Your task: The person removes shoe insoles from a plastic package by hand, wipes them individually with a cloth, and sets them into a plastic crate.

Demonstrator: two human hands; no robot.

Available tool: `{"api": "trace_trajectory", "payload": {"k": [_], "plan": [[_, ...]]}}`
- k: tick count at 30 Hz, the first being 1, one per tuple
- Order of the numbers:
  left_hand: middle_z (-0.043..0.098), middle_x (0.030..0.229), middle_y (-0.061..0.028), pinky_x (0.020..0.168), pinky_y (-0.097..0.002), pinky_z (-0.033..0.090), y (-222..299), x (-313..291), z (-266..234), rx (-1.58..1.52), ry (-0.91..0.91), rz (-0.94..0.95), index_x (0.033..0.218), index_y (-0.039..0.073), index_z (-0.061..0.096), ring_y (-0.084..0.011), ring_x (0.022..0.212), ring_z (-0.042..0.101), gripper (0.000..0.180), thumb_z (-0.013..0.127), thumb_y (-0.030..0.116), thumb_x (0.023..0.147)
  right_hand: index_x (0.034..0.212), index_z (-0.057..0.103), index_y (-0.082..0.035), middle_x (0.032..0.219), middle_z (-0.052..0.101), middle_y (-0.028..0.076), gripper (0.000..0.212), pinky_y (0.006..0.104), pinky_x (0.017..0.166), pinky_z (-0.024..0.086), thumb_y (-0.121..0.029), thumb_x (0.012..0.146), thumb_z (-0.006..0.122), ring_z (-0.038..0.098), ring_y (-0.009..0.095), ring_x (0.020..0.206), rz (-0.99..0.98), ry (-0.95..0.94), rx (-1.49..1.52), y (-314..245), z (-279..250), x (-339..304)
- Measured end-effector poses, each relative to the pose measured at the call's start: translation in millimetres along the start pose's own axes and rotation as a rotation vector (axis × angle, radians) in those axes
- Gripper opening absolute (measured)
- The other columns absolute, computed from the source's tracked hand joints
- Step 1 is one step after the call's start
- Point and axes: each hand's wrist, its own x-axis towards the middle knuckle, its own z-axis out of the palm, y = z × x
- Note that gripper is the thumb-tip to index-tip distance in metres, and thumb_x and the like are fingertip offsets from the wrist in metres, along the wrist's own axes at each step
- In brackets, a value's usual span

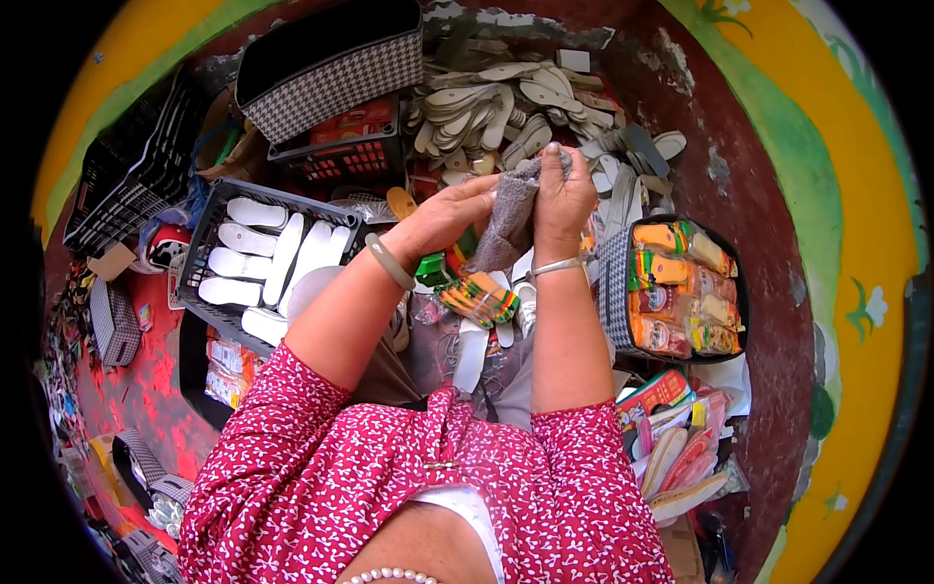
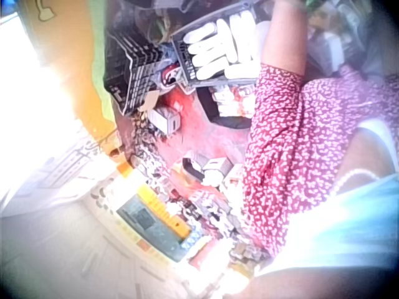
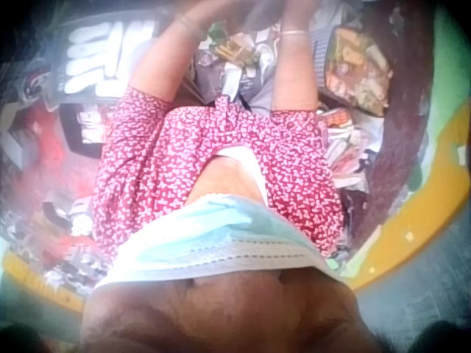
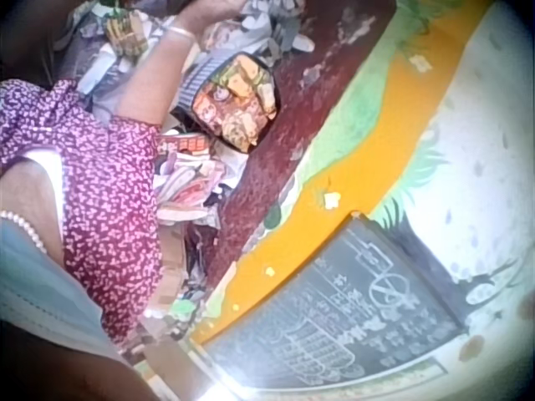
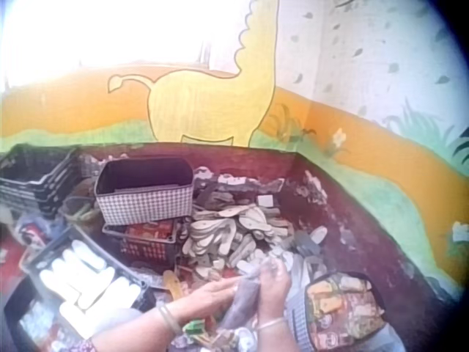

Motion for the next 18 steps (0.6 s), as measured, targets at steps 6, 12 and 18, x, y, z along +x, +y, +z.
{"api": "trace_trajectory", "payload": {"k": [6,12,18], "plan": [[0.061,0.107,-0.0037,0.085,-0.0252,0.045,-0.9,-2.7,-6.6,0.047,-0.010,-0.125,0.125,-0.004,0.049,-0.0094,0.093,0.056,0.041,0.059,0.012,0.089,0.084,0.062,0.002,0.067,0.063,0.013,0.036,0.0309,0.060,0.047,-0.033,0.092,0.055,0.059,0.018,0.061,-0.030,0.018,-0.226,1.8,-12.5,13.8],[0.062,0.103,-0.0028,0.084,-0.0260,0.046,-0.9,-4.8,-4.1,0.014,-0.119,-0.105,0.123,-0.003,0.051,-0.0099,0.090,0.057,0.040,0.062,0.010,0.087,0.082,0.061,0.002,0.063,0.061,0.014,0.035,0.0324,0.055,0.045,-0.031,0.092,0.054,0.058,0.020,0.057,-0.092,0.006,-0.194,5.3,-10.6,10.3],[0.061,0.108,-0.0037,0.089,-0.0261,0.044,9.4,-8.2,-6.7,0.093,-0.181,-0.125,0.124,-0.002,0.052,-0.0104,0.097,0.056,0.039,0.061,0.008,0.087,0.082,0.061,0.001,0.057,0.056,0.015,0.034,0.0340,0.050,0.043,-0.030,0.093,0.053,0.056,0.028,0.051,-0.332,-0.063,-0.283,-9.4,-28.4,10.8]]}}
